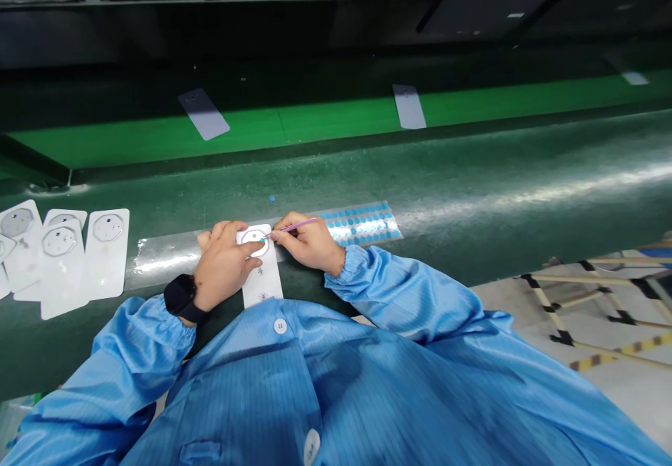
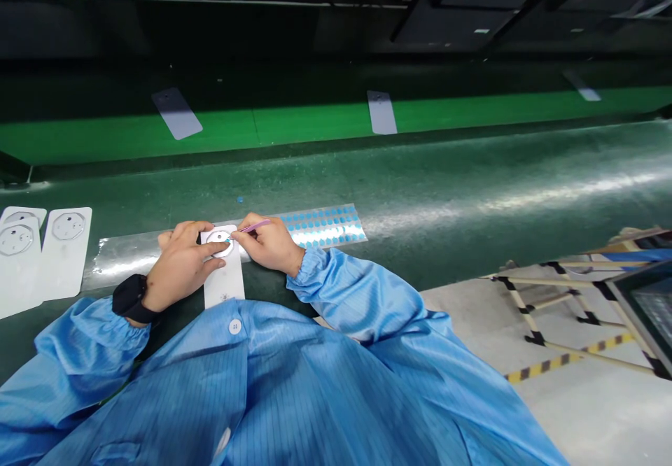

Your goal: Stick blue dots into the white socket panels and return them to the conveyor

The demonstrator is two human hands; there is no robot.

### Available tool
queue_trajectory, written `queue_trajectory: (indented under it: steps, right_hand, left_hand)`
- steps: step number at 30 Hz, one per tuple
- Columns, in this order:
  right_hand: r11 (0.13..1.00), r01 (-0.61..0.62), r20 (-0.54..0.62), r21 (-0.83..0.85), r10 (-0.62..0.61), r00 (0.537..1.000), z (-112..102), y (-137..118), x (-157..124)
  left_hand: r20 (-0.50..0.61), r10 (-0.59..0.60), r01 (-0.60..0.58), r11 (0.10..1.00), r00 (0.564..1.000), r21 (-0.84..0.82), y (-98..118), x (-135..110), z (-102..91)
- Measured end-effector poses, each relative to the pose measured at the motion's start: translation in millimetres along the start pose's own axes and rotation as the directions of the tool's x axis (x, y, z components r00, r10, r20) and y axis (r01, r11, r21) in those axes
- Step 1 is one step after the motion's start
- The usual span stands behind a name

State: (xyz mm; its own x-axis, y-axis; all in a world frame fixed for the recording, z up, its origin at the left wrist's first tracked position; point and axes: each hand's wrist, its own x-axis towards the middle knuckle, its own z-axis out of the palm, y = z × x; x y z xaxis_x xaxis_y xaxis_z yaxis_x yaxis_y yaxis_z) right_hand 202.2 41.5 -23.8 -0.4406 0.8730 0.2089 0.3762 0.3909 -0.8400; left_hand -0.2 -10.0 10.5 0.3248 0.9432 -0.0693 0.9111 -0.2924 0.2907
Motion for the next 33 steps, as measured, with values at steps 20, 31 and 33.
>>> queue_trajectory:
  steps: [20,31,33]
  right_hand:
    - [0.997,0.073,0.045,0.012,-0.073,0.996,-0.7,4.4,-3.4]
    - [0.997,0.063,0.044,-0.049,-0.061,0.997,0.3,1.8,-0.7]
    - [0.998,0.047,0.04,-0.033,-0.046,0.998,-0.3,1.2,-0.4]
  left_hand:
    - [0.0,-0.021,0.021,1.0,1.0,-0.015,0.1,-2.0,1.0]
    - [0.003,-0.003,0.003,1.0,1.0,0.006,0.4,-3.2,-1.5]
    - [-0.001,0.005,-0.005,1.0,1.0,0.015,0.8,-3.2,-2.3]
